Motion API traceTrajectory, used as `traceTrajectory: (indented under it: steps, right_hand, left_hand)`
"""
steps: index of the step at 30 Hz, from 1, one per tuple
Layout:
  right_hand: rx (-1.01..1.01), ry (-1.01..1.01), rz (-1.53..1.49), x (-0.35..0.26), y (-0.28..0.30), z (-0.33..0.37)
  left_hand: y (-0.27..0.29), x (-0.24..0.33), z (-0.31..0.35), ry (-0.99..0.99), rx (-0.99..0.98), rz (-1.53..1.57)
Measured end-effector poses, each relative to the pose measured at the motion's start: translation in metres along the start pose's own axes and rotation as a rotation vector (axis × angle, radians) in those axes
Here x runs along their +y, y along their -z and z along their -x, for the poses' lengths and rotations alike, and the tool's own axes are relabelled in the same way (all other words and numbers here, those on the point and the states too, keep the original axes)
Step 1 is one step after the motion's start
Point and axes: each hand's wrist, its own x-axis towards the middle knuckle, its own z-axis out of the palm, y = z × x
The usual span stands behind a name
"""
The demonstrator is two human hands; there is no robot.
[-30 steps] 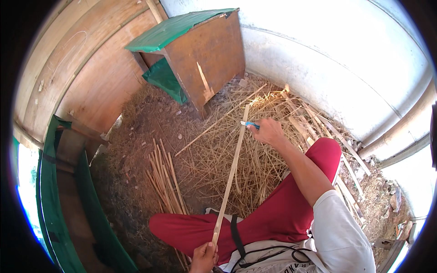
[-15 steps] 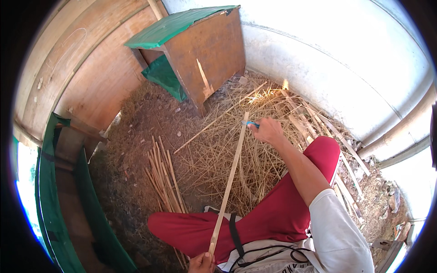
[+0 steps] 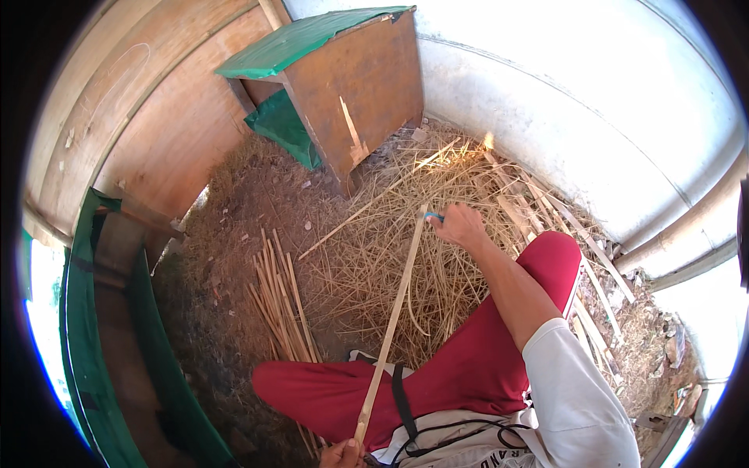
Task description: The person sits on the ground and uses a knife to shave thin strips from bamboo rods. They repeatedly hold the rod, scrape along its length, and set the finished strips aside on the floor.
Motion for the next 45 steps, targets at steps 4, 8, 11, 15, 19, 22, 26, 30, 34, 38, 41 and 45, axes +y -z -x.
traceTrajectory:
  steps: [4, 8, 11, 15, 19, 22, 26, 30, 34, 38, 41, 45]
  right_hand:
    - [-0.011, 0.014, 0.033, -0.003, -0.005, 0.002]
    - [-0.020, 0.013, 0.025, -0.005, -0.007, 0.001]
    - [-0.040, 0.022, 0.024, -0.006, -0.010, -0.001]
    - [-0.007, 0.016, 0.052, 0.000, -0.020, -0.006]
    - [0.126, -0.184, 0.052, 0.047, -0.001, -0.042]
    - [-0.028, -0.090, 0.164, 0.060, -0.006, -0.028]
    - [-0.013, -0.121, 0.307, 0.071, -0.035, -0.022]
    - [-0.190, -0.065, 0.354, 0.043, -0.007, -0.017]
    - [0.018, -0.085, 0.173, -0.002, 0.043, 0.003]
    - [0.055, 0.032, -0.037, -0.053, 0.102, 0.043]
    - [-0.053, 0.144, -0.296, -0.067, 0.127, 0.067]
    - [-0.069, 0.062, -0.719, -0.041, 0.097, 0.070]
  left_hand:
    - [-0.003, -0.001, 0.004, -0.007, 0.048, -0.109]
    - [-0.015, -0.019, -0.002, 0.009, -0.035, -0.129]
    - [-0.040, -0.049, -0.006, -0.134, 0.009, -0.242]
    - [-0.039, -0.045, -0.001, -0.089, -0.030, -0.190]
    - [-0.029, -0.040, 0.021, -0.028, 0.001, -0.109]
    - [-0.024, -0.044, 0.029, 0.030, 0.011, -0.080]
    - [-0.019, -0.045, 0.020, 0.035, 0.050, -0.077]
    - [-0.018, -0.038, 0.009, 0.059, 0.103, 0.000]
    - [-0.018, -0.046, -0.009, 0.128, 0.018, 0.213]
    - [-0.006, -0.042, -0.035, 0.201, -0.061, 1.009]
    - [-0.005, -0.063, -0.066, 0.047, -0.028, 1.365]
    - [0.018, -0.053, -0.095, -0.090, 0.255, 1.121]
